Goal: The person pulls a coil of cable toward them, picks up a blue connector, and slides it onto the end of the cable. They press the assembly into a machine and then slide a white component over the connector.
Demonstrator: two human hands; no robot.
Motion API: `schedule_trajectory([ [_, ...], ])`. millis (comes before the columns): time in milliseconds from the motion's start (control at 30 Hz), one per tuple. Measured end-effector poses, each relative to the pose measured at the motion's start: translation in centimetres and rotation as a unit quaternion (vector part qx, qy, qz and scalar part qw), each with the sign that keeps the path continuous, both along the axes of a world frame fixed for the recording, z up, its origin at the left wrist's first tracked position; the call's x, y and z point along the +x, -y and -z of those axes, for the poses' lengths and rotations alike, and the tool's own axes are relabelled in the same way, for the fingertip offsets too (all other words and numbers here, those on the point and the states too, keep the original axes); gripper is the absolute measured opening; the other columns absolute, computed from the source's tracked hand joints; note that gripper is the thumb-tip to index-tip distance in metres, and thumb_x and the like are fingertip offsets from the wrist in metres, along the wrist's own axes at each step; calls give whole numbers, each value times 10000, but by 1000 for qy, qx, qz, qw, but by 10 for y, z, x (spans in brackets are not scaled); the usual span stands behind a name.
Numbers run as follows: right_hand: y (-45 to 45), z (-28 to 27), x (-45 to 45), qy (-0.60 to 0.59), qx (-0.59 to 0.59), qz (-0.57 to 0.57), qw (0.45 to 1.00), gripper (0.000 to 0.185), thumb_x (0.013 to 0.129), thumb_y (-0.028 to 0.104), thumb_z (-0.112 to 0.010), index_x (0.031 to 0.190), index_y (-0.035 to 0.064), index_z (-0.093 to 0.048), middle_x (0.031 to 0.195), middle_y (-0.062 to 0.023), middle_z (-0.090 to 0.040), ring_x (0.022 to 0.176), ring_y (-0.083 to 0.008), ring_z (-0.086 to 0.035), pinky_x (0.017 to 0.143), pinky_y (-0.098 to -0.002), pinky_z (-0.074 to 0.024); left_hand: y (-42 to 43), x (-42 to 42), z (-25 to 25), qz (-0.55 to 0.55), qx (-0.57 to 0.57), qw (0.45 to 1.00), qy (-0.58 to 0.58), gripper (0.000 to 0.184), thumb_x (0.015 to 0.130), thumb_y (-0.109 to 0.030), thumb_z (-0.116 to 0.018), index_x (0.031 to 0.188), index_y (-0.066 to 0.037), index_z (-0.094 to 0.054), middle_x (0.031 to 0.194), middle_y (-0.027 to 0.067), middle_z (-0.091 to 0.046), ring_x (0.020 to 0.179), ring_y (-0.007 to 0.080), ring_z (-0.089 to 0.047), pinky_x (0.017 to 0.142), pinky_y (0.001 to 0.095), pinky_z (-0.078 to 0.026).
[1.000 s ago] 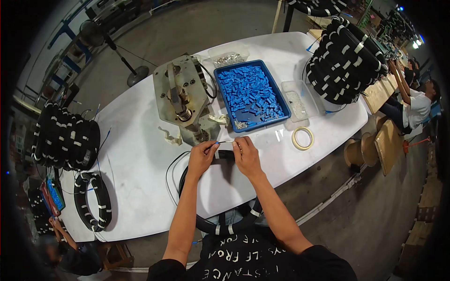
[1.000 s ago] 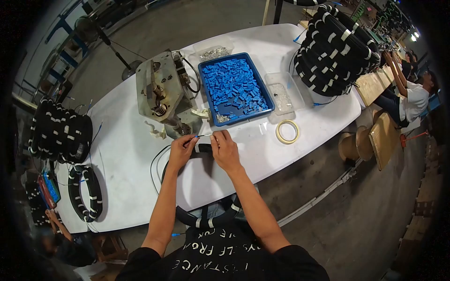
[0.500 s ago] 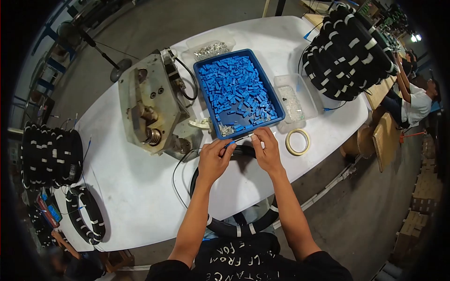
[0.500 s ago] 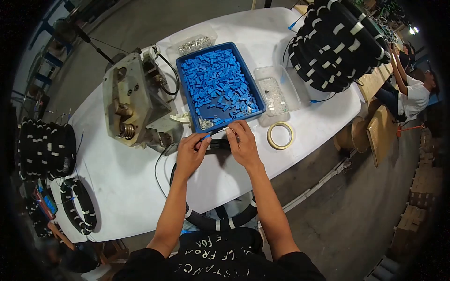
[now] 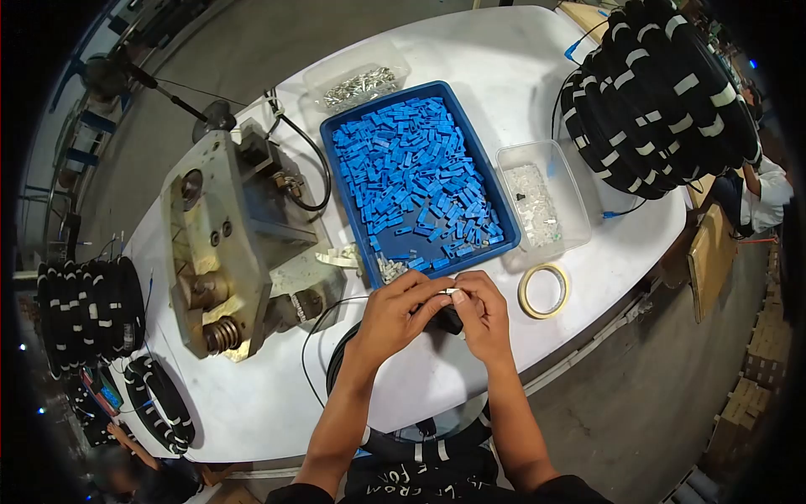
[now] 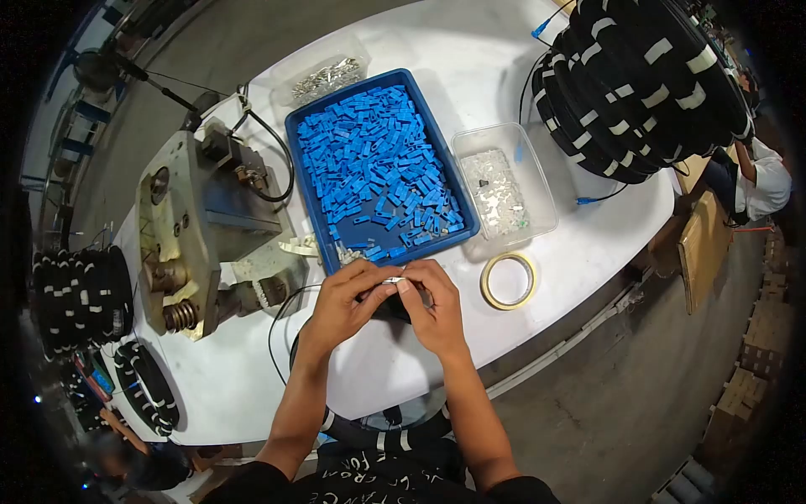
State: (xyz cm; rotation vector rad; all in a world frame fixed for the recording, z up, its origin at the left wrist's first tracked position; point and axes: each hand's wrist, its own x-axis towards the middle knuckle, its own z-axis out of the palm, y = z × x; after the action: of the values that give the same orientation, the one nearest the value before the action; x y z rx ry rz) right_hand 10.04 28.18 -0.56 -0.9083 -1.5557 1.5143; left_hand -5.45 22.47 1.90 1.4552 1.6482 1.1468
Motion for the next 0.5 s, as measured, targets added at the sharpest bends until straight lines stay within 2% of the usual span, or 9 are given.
schedule_trajectory([
  [100, -1, 3, 2, -17, -47, 5, 999, 115, 924, 84, -600, 938, -30, -610, 952, -74, -582, 810, -124, -538, 711, -244, -434, -4, 3, 18, -9, 57, 998, 4, 196, 859, -45, -706, 1049, -2, -691, 783, 68, -610, 633, 132, -525, 567, 266, -424],
  [167, 0, 6, 2, -9, -96, -4, 995, 120, 928, 89, -598, 930, -30, -604, 954, -71, -581, 794, -116, -527, 694, -240, -428, -2, 3, 19, -19, 49, 999, 10, 165, 873, -44, -689, 1031, 7, -685, 777, 74, -612, 634, 129, -530, 568, 263, -425],
  [233, -2, -2, -1, -10, -88, -10, 996, 116, 928, 90, -598, 919, -26, -600, 935, -69, -583, 780, -115, -521, 681, -244, -424, -2, 1, 16, -30, 41, 999, 11, 137, 888, -43, -672, 1012, 15, -679, 771, 79, -614, 634, 127, -536, 570, 260, -426],
  [300, -7, -11, -7, -13, -78, -16, 997, 114, 928, 91, -599, 907, -21, -597, 916, -67, -584, 766, -115, -514, 668, -249, -420, -4, -1, 16, -58, 34, 998, 16, 119, 949, -61, -600, 1020, 30, -632, 775, 81, -619, 635, 108, -538, 581, 251, -442],
  [333, -11, -13, -9, 16, -35, -10, 999, 113, 928, 94, -600, 899, -15, -595, 892, -66, -584, 752, -117, -510, 656, -252, -417, -2, -2, 17, -58, 31, 998, 17, 119, 949, -61, -600, 1020, 30, -632, 775, 81, -619, 635, 108, -538, 581, 251, -442],
  [367, -16, -17, -11, 45, 9, -5, 999, 113, 928, 97, -602, 892, -10, -593, 869, -64, -583, 738, -119, -506, 644, -255, -413, 0, -3, 18, -69, -1, 995, 77, 141, 977, -86, -560, 1048, 28, -603, 791, 81, -626, 665, 102, -548, 611, 250, -455],
  [400, -23, -24, -15, 87, 34, 2, 996, 78, 893, 72, -620, 886, -2, -596, 846, -77, -590, 747, -177, -539, 665, -295, -430, 2, -4, 20, -80, -32, 987, 136, 164, 1005, -112, -519, 1076, 26, -574, 807, 82, -632, 696, 95, -557, 641, 249, -469],
  [433, -30, -24, -20, 87, 33, 2, 996, 78, 893, 72, -620, 886, -2, -596, 846, -77, -590, 747, -177, -539, 665, -295, -430, 3, -5, 24, -79, -34, 987, 136, 164, 1005, -112, -519, 1076, 26, -574, 807, 82, -632, 696, 95, -557, 641, 249, -469],
  [500, -45, -22, -31, 183, 239, 45, 953, 61, 844, 41, -630, 885, 7, -601, 846, -83, -602, 767, -245, -551, 690, -341, -437, 4, -9, 30, -103, -23, 970, 218, 195, 1030, -155, -477, 1097, 20, -535, 844, 81, -639, 757, 98, -570, 705, 251, -478],
])
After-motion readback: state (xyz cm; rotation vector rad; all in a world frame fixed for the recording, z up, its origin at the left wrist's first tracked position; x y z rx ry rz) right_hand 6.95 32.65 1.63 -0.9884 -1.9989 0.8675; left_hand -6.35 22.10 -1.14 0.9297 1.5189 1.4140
